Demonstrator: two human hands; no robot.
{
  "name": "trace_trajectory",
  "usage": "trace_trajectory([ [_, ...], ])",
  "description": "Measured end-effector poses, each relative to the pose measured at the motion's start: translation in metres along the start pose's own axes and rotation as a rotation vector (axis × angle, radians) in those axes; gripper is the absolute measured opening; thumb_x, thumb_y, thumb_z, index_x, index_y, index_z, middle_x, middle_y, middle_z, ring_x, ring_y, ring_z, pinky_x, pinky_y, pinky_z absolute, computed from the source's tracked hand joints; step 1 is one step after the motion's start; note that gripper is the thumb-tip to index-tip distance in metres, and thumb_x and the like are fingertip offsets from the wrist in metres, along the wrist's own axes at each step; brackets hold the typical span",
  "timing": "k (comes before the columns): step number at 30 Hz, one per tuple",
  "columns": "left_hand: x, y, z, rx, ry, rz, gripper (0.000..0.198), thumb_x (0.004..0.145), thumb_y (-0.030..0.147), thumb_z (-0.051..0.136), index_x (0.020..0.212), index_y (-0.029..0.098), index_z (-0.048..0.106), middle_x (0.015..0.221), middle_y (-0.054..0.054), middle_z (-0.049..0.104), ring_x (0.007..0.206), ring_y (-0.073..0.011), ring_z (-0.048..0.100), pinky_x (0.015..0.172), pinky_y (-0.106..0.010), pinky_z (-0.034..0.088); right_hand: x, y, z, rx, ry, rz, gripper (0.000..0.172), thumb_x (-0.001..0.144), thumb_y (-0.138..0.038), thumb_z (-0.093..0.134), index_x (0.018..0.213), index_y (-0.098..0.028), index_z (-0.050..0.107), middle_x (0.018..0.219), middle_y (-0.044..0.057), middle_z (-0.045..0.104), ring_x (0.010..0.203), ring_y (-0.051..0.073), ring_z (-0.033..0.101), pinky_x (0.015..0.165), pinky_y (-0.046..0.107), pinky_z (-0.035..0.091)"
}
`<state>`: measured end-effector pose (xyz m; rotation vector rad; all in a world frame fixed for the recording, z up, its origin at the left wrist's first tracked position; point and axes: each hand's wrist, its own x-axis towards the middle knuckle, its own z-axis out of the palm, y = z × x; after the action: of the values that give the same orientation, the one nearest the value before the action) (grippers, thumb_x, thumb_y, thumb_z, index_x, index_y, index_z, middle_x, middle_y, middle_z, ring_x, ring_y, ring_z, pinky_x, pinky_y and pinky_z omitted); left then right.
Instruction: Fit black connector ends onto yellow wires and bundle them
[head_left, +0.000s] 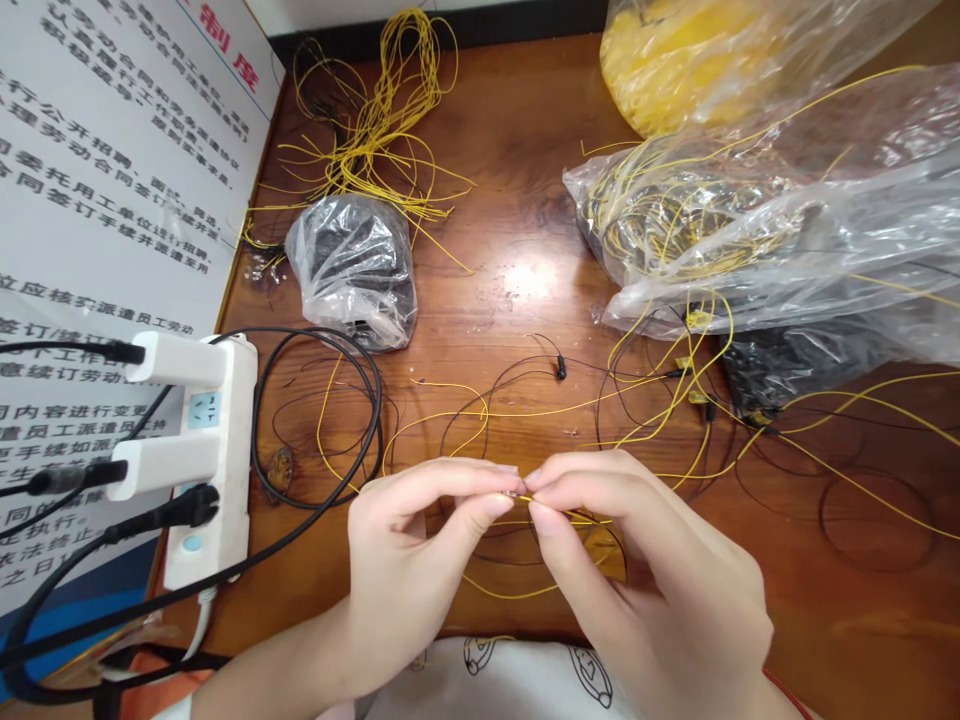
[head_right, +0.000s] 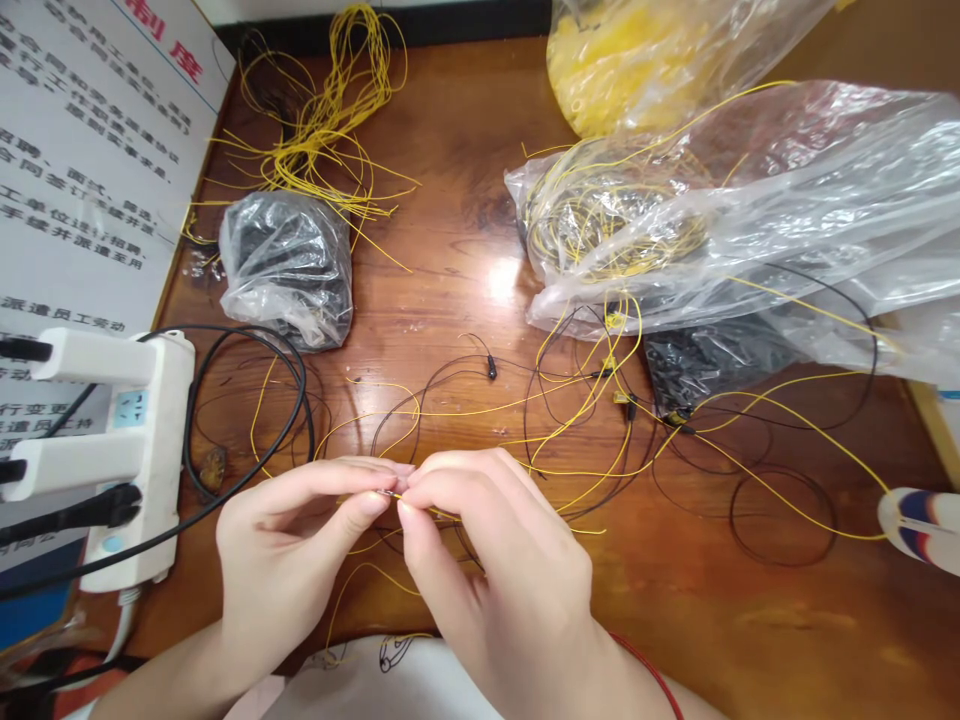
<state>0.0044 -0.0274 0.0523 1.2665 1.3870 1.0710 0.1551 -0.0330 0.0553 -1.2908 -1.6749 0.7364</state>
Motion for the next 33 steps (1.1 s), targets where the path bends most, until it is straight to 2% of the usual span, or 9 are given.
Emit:
trace_trajectory([
  [10,-0.0004,-0.0017,0.0004,-0.005,0.002,-0.006,0.026,0.074,0.001,0.072,0.079,0.026,0.079,0.078,0.004,0.080,0.072,-0.0133,0.076,0.070,-0.018,0.062,-0.0024,0.0016,0.0005,-0.001,0.002,0.023,0.015,0.085,-0.005,0.060,0.085,-0.020,0.062,0.081,-0.001,0.071,0.075,0.010,0.069,0.070,0.020,0.057],
  [19,-0.0003,-0.0016,0.0012,-0.032,-0.008,0.006,0.032,0.073,-0.002,0.071,0.080,0.028,0.078,0.080,0.008,0.080,0.072,-0.0086,0.075,0.073,-0.011,0.060,-0.0029,0.0026,0.0018,0.000,0.016,0.024,0.014,0.085,-0.005,0.060,0.085,-0.019,0.062,0.081,-0.001,0.071,0.076,0.008,0.068,0.073,0.018,0.056],
  [33,-0.0017,-0.0026,0.0000,-0.036,-0.021,-0.020,0.030,0.075,0.000,0.070,0.080,0.028,0.078,0.080,0.008,0.080,0.072,-0.0089,0.075,0.073,-0.013,0.060,-0.0041,0.0045,0.0017,0.005,0.013,0.022,0.013,0.086,-0.005,0.059,0.085,-0.018,0.061,0.082,-0.001,0.070,0.077,0.008,0.067,0.074,0.017,0.055],
])
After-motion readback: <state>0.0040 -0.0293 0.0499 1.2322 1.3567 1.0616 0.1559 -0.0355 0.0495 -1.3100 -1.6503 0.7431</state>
